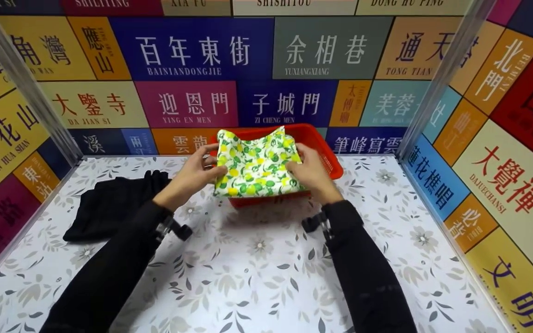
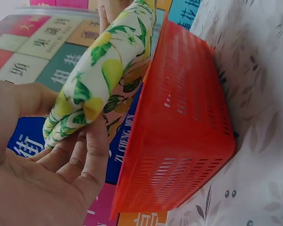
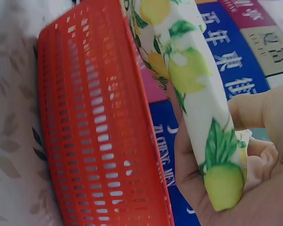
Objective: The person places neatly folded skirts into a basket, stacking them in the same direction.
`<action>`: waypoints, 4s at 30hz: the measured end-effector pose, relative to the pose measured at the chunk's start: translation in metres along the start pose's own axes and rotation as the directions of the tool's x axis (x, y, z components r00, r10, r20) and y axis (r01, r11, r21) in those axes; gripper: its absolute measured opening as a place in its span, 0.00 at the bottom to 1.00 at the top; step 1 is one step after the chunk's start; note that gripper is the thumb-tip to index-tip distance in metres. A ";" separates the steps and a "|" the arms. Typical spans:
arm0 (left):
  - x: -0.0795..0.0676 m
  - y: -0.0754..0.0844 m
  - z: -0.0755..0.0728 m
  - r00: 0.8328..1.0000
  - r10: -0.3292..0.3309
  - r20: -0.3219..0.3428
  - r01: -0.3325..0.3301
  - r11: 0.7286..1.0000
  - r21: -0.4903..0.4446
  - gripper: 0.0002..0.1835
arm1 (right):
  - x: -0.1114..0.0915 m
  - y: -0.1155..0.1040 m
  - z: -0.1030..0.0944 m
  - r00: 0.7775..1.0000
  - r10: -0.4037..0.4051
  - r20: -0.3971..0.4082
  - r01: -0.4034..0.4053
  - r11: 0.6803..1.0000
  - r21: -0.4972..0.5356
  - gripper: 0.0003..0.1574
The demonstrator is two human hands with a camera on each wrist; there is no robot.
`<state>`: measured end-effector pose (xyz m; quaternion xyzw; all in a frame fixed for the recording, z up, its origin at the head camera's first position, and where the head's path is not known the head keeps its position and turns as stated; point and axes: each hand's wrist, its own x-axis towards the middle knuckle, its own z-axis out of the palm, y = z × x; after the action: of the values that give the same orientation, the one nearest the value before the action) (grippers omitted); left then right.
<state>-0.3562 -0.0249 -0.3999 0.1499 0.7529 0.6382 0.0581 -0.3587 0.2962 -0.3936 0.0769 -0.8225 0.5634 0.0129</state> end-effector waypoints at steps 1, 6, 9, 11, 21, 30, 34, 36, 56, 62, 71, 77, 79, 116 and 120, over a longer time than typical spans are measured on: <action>0.005 -0.001 0.001 1.000 0.001 -0.003 -0.001 1.000 0.000 0.40 | 0.005 0.001 0.000 1.000 -0.005 -0.013 0.005 1.000 -0.016 0.35; 0.024 -0.005 0.007 0.999 0.028 -0.033 -0.028 1.000 -0.004 0.38 | 0.027 0.005 0.003 0.995 -0.050 -0.085 0.045 0.997 -0.058 0.32; 0.031 -0.008 0.011 0.997 0.033 -0.069 -0.033 0.999 -0.004 0.38 | 0.037 0.009 0.006 0.990 -0.088 -0.114 0.076 0.992 -0.098 0.30; 0.036 -0.009 0.014 0.995 0.027 -0.094 -0.027 1.000 -0.004 0.39 | 0.043 0.013 0.008 0.985 -0.100 -0.138 0.079 0.986 -0.149 0.29; 0.042 -0.013 0.028 0.989 0.108 -0.102 -0.073 0.951 0.299 0.37 | 0.053 0.029 0.010 0.981 -0.050 -0.188 -0.020 0.935 -0.353 0.34; 0.031 -0.022 0.018 0.968 0.231 -0.096 -0.151 0.847 0.509 0.23 | 0.039 0.031 0.009 0.982 -0.153 -0.109 0.068 0.829 -0.555 0.30; 0.025 -0.022 0.014 0.959 0.271 -0.078 -0.187 0.820 0.541 0.22 | 0.031 0.033 0.013 0.972 -0.212 -0.102 0.118 0.816 -0.566 0.25; 0.022 -0.021 0.012 0.956 0.285 -0.069 -0.203 0.814 0.544 0.21 | 0.027 0.033 0.015 0.963 -0.247 -0.108 0.144 0.811 -0.567 0.23; -0.033 -0.055 -0.052 0.960 0.263 -0.092 -0.154 0.776 0.612 0.22 | -0.032 0.046 0.039 0.867 -0.496 -0.043 0.384 0.721 -0.578 0.27; -0.048 -0.068 -0.078 0.964 0.220 -0.146 -0.075 0.758 0.648 0.26 | -0.051 0.052 0.045 0.855 -0.519 -0.013 0.399 0.673 -0.623 0.31; -0.067 -0.086 -0.117 0.947 0.137 -0.290 0.103 0.726 0.680 0.27 | -0.066 0.052 0.062 0.820 -0.571 0.033 0.459 0.622 -0.634 0.33; -0.080 -0.102 -0.141 0.917 0.090 -0.388 0.214 0.711 0.670 0.26 | -0.073 0.050 0.075 0.814 -0.577 0.061 0.476 0.604 -0.640 0.34; -0.084 -0.105 -0.149 0.906 0.070 -0.418 0.253 0.703 0.665 0.26 | -0.075 0.048 0.079 0.816 -0.573 0.070 0.478 0.602 -0.639 0.34; -0.123 -0.096 -0.156 0.927 -0.173 -0.334 0.370 0.582 0.724 0.48 | -0.094 0.019 0.148 0.680 -0.676 0.285 0.686 0.450 -0.572 0.34; -0.126 -0.091 -0.143 0.941 -0.151 -0.303 0.333 0.577 0.746 0.46 | -0.097 0.018 0.156 0.684 -0.656 0.318 0.695 0.453 -0.558 0.35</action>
<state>-0.2904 -0.2105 -0.4769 -0.0117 0.9707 0.2400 -0.0049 -0.2552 0.1680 -0.4773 0.4031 -0.8626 0.1925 0.2374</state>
